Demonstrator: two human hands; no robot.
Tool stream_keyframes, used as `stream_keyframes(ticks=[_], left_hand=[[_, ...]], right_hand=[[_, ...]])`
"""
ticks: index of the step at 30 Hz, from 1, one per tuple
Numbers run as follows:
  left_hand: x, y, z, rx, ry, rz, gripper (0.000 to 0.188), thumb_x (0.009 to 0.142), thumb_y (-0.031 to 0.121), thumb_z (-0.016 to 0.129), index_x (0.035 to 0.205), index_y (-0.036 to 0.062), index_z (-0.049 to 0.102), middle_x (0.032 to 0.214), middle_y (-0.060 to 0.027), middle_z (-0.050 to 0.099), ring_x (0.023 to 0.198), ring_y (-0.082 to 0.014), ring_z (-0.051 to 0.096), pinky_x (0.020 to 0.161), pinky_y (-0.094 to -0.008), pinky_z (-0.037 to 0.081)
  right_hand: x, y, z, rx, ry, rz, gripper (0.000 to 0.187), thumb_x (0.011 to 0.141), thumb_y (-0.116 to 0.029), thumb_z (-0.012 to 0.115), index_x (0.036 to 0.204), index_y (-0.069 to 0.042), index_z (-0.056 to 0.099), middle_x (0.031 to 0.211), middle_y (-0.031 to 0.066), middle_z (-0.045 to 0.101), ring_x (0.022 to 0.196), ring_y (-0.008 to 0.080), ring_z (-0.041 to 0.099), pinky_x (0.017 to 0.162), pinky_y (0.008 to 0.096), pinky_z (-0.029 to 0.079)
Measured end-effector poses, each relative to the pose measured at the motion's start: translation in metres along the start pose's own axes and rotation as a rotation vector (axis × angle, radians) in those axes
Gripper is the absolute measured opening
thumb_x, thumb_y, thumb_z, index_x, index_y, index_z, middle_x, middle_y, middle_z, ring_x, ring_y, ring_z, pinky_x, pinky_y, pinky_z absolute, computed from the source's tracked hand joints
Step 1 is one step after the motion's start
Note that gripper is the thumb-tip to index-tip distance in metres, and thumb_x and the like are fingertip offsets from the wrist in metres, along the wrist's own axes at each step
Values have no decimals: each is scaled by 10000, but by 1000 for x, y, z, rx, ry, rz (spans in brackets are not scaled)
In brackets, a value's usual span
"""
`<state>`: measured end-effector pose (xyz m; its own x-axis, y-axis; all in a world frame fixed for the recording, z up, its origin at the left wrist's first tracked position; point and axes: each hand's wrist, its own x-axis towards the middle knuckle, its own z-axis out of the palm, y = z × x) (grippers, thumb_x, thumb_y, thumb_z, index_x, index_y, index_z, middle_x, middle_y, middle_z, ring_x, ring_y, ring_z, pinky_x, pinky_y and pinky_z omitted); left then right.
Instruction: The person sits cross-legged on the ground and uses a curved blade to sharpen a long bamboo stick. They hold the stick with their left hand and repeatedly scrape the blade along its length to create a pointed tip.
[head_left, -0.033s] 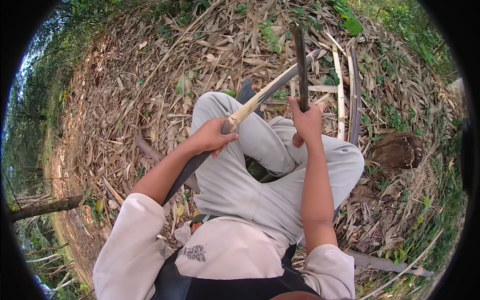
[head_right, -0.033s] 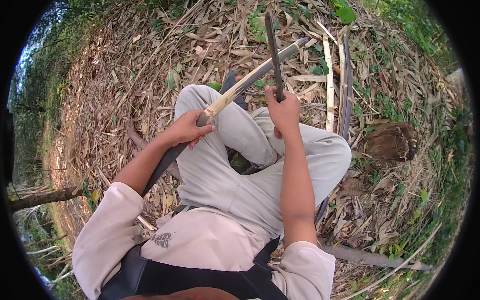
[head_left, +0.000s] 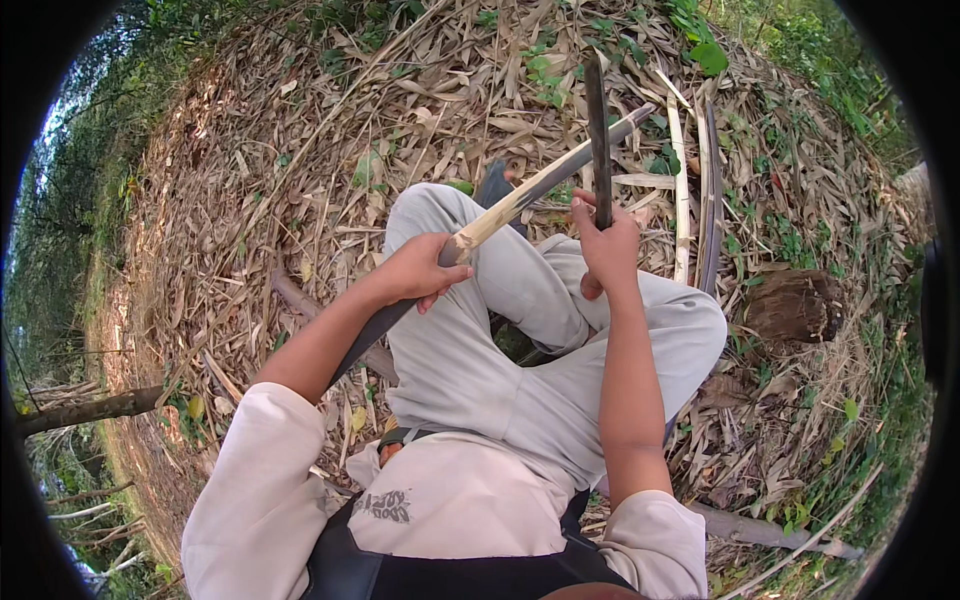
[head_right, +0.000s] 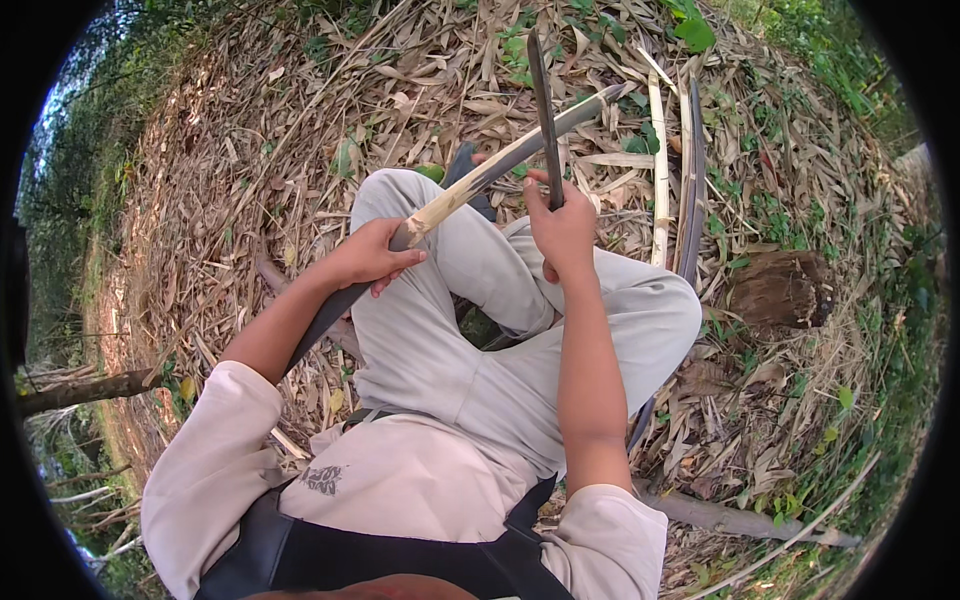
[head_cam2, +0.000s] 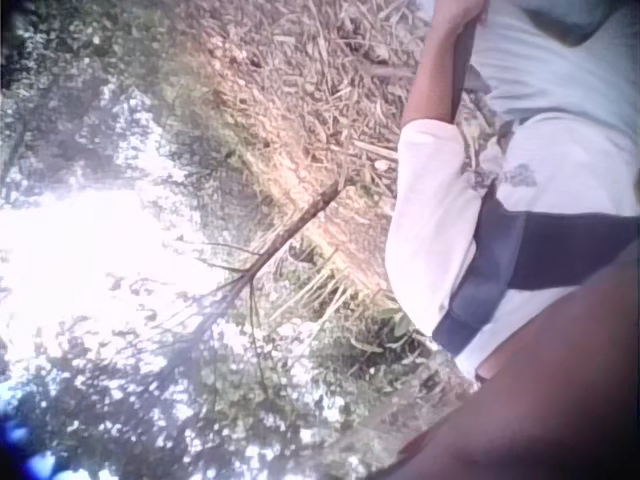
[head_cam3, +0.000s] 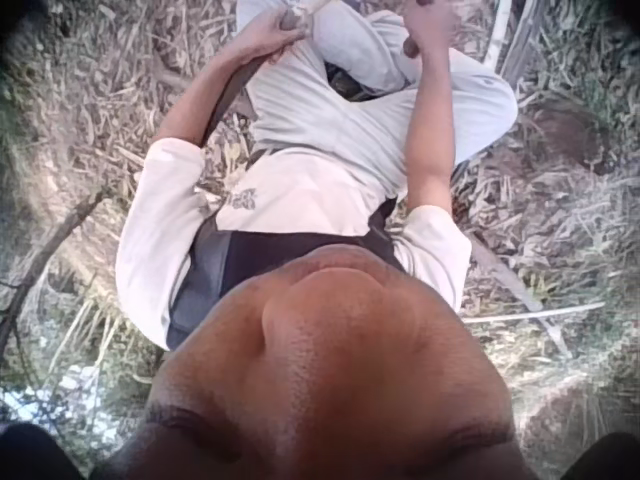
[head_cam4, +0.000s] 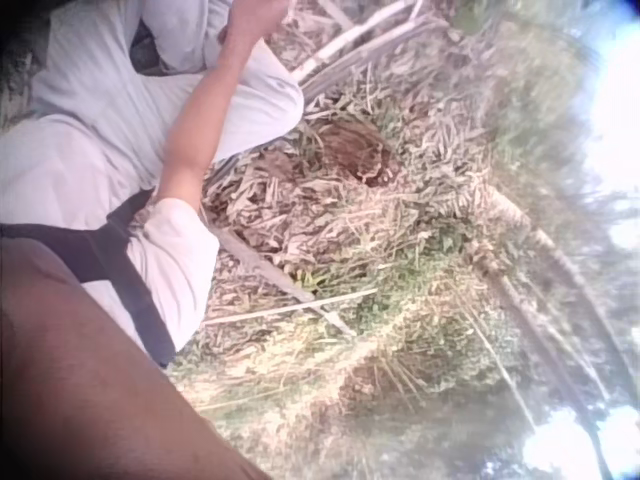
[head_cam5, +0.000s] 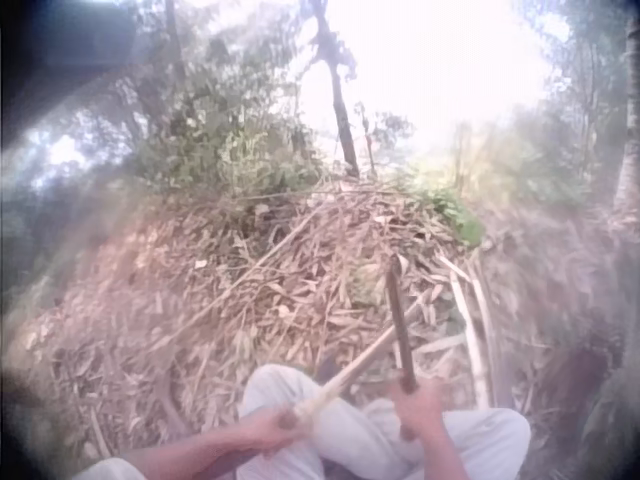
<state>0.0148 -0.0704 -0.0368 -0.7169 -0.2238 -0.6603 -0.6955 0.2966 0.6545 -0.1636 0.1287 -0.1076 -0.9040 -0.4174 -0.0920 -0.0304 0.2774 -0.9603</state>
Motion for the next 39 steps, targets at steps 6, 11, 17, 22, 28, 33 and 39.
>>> stream_keyframes(ticks=[6, 11, 17, 22, 28, 33, 39], left_hand=[[-18, 31, -36, 372, -91, -63, 271, 921, 210, 673, 977, -53, 634, 555, -53, 580, 362, -152, 550, 350, -308, 451], [-27, 55, -38, 515, -29, -123, 242, 903, 198, 672, 863, -40, 659, 571, -72, 620, 402, -171, 593, 393, -325, 486], [-61, 64, 3, 1160, 919, 854, 214, 828, 225, 755, 871, 42, 652, 709, -95, 627, 691, -268, 668, 609, -369, 536], [-109, 2, 46, 574, 437, 751, 618, 764, 553, 759, 1045, 24, 605, 972, -137, 626, 883, -278, 646, 746, -393, 529], [-102, 37, 4, -392, 1076, 1215, 1254, 632, 958, 519, 1436, 10, 357, 1331, -171, 508, 1183, -388, 537, 914, -481, 519], [-136, 95, -26, -599, 435, 1582, 953, 645, 967, 488, 982, 76, 509, 773, -69, 547, 661, -179, 562, 586, -282, 444], [-85, 107, -4, -893, 806, 1460, 819, 725, 956, 392, 775, 138, 392, 508, 17, 350, 354, -83, 311, 392, -235, 244]], right_hand=[[-22, 6, 37, 39, -303, -159, 490, 763, -119, 786, 1240, -110, 676, 603, -39, 511, 535, 73, 437, 541, 274, 418], [-21, 4, 48, -113, -362, -76, 350, 762, -144, 780, 1097, -96, 692, 610, 8, 548, 548, 86, 498, 556, 277, 447], [-21, -8, 32, -59, -267, -156, 364, 780, -158, 753, 1130, -84, 688, 573, 43, 567, 494, 128, 543, 526, 289, 450], [-19, -21, 18, 3, -282, -152, 347, 798, -134, 738, 1139, -87, 694, 560, 18, 523, 487, 89, 484, 516, 265, 426], [-29, -41, 7, 41, -367, -200, 376, 809, -120, 731, 1182, -99, 685, 554, 2, 500, 499, 68, 466, 511, 256, 410], [-40, -73, 10, 101, -482, -240, 566, 824, -97, 734, 1369, -152, 590, 590, -30, 497, 523, 52, 436, 516, 241, 380], [-58, -54, 2, 112, -288, -25, 398, 871, -88, 631, 1207, 36, 458, 653, 89, 620, 502, 114, 531, 506, 305, 438]])
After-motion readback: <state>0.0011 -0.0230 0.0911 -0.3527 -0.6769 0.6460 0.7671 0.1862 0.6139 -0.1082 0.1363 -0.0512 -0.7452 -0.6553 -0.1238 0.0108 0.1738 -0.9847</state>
